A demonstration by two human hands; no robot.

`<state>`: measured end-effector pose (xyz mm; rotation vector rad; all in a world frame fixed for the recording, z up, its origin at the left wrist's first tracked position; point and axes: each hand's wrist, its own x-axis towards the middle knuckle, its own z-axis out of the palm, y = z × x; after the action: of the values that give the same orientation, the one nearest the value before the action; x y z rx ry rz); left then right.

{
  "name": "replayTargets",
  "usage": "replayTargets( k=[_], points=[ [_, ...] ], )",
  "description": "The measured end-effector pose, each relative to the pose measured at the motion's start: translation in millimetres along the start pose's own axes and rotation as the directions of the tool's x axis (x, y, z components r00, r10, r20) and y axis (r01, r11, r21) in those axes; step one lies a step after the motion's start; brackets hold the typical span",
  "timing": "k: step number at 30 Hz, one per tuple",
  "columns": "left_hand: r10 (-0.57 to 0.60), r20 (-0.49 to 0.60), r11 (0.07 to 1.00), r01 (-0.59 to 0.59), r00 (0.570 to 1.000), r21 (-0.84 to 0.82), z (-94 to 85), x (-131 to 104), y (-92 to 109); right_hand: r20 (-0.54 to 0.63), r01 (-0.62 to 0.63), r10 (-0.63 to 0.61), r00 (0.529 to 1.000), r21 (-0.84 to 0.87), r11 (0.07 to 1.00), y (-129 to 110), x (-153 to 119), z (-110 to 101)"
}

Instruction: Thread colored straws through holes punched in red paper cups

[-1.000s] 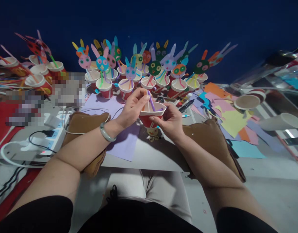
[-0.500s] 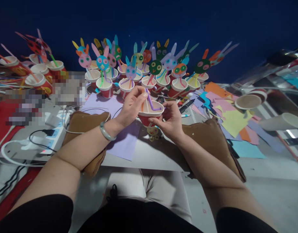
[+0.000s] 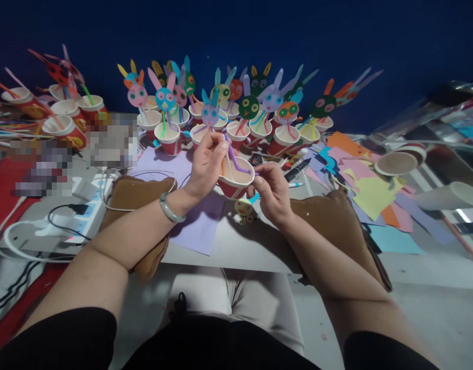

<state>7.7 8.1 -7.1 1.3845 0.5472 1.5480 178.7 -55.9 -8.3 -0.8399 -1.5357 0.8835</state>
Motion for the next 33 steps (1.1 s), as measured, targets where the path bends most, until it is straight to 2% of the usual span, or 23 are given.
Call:
replayTargets(
  k=[8, 13, 18, 22, 27, 33],
  points=[
    [0.028, 0.053, 1.000, -0.028, 0.998, -0.005, 0.9, -3.5, -3.8, -0.121, -0.028, 0.024, 0.992, -0.035, 0.999, -4.5, -2.6, 5.4],
    [0.026, 0.074, 0.998, -0.030, 0.997, 0.059, 1.4, -3.6, -0.3, -0.163, -0.059, 0.052, 0.985, -0.034, 0.998, -4.2, -1.3, 4.2],
    [-0.037, 0.108, 0.996, 0.028, 0.993, 0.086, -1.9, 0.5, 3.8, -0.202, -0.076, 0.069, 0.977, -0.030, 0.997, -2.9, 1.5, 2.2],
    [-0.087, 0.151, 0.996, 0.087, 0.985, 0.009, -3.0, 6.8, 6.3, -0.204, -0.079, 0.070, 0.976, -0.034, 0.996, -0.5, 4.2, -2.9],
    [-0.133, 0.230, 0.986, 0.151, 0.964, -0.063, -4.7, 11.7, 11.1, -0.266, -0.057, 0.053, 0.963, -0.009, 0.998, 7.2, 10.1, -11.0],
    [-0.054, 0.337, 0.992, 0.014, 0.940, 0.121, -8.3, 6.9, 2.7, -0.265, -0.034, 0.037, 0.964, 0.013, 0.999, 7.3, 10.4, -10.4]
  ],
)
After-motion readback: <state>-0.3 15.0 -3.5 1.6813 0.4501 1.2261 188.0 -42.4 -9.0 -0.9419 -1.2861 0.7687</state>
